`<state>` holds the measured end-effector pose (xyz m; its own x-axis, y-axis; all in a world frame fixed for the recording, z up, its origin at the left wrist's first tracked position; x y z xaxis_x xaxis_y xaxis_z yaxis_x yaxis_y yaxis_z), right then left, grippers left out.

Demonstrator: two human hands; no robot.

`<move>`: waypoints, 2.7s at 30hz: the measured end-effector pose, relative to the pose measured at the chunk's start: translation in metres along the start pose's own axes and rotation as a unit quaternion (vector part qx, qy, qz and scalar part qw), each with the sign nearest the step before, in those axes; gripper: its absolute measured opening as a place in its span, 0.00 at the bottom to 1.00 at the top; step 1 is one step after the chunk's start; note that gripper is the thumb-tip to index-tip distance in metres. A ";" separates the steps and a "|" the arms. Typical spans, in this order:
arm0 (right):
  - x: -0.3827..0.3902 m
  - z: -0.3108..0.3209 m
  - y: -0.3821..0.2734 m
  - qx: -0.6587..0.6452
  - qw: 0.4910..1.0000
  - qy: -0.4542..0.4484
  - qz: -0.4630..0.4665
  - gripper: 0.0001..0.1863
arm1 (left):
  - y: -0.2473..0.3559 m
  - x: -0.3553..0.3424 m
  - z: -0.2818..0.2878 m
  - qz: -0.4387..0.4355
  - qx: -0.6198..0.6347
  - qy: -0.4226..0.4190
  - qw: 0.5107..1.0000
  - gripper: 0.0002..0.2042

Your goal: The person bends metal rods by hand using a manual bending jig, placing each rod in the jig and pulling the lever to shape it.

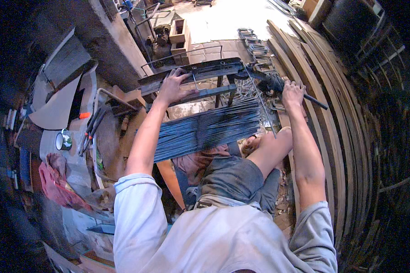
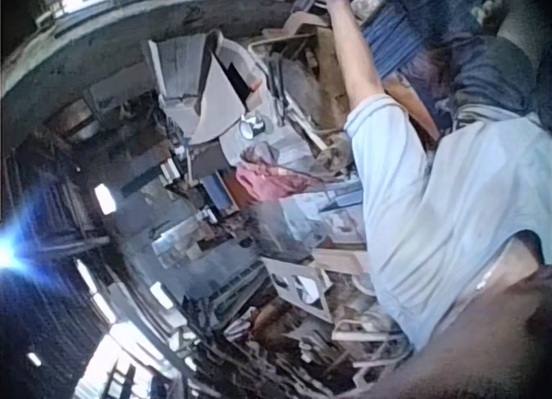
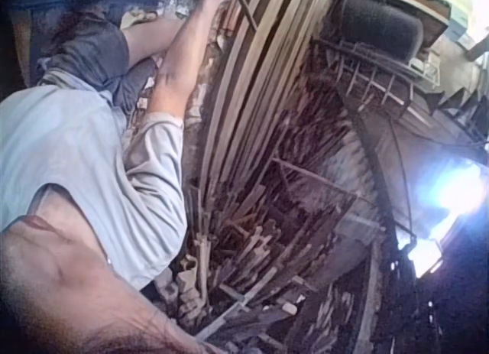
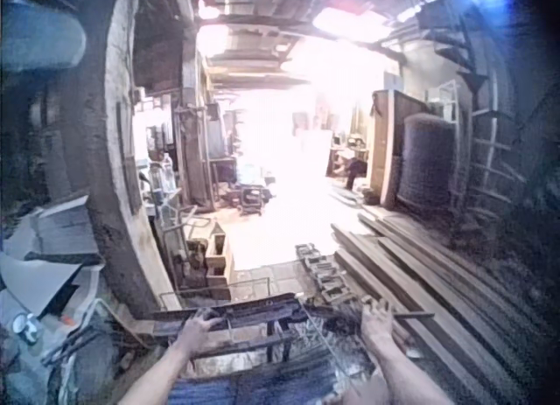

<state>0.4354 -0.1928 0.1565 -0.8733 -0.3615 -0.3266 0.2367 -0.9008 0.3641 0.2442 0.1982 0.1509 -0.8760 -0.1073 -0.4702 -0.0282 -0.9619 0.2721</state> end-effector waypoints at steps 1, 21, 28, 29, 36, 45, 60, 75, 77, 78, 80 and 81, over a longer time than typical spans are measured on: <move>0.003 0.003 0.000 0.010 1.000 -0.005 0.000 0.15 | 0.003 -0.001 0.002 -0.003 0.003 0.003 1.000 0.38; 0.018 0.020 0.016 -0.046 0.999 -0.007 0.006 0.23 | 0.008 -0.005 -0.001 0.018 -0.013 -0.008 1.000 0.37; 0.059 0.021 -0.005 -0.369 0.919 0.136 -0.021 0.27 | 0.011 -0.007 0.003 0.022 -0.010 -0.024 0.999 0.38; 0.070 0.016 -0.009 -0.469 0.876 0.113 -0.028 0.27 | 0.012 -0.009 0.004 0.021 0.002 -0.028 0.999 0.39; 0.107 0.043 -0.041 -0.767 0.533 -0.317 -0.166 0.18 | 0.004 -0.003 0.001 0.017 -0.041 -0.021 0.999 0.38; 0.102 0.022 -0.019 -0.741 0.548 -0.348 -0.169 0.16 | 0.008 -0.006 0.006 0.024 -0.008 -0.037 0.999 0.36; 0.088 0.014 -0.026 -0.769 0.455 -0.424 -0.148 0.19 | 0.012 -0.005 0.004 0.012 -0.034 -0.020 0.999 0.37; 0.083 0.001 -0.055 -0.779 0.529 -0.294 -0.161 0.17 | 0.011 -0.002 0.006 0.009 -0.014 -0.021 1.000 0.41; 0.080 0.012 -0.058 -0.757 0.567 -0.283 -0.158 0.18 | 0.017 -0.006 0.007 0.007 0.019 -0.017 1.000 0.43; 0.076 -0.008 -0.065 -0.731 0.614 -0.257 -0.152 0.21 | 0.018 -0.007 0.005 -0.015 -0.014 0.018 1.000 0.43; 0.070 0.001 -0.070 -0.673 0.706 -0.185 -0.122 0.24 | 0.015 -0.010 0.000 0.071 0.107 0.034 0.991 0.42; 0.070 0.007 -0.069 -0.636 0.752 -0.138 -0.105 0.23 | 0.015 -0.013 -0.003 0.112 0.167 0.041 0.979 0.41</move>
<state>0.3549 -0.1546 0.1149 -0.9619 -0.2735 -0.0022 0.1430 -0.4958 -0.8566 0.2568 0.1848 0.1585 -0.8371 -0.3388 -0.4296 -0.0081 -0.7774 0.6289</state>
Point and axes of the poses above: each hand's wrist, its own x-axis away from the middle knuckle, its own z-axis out of the back of the hand, y = z × x, the point moved 3 cm from there along -x, towards the middle knuckle, and after that the axes turned 6 degrees about y, right-handed, at the moved point
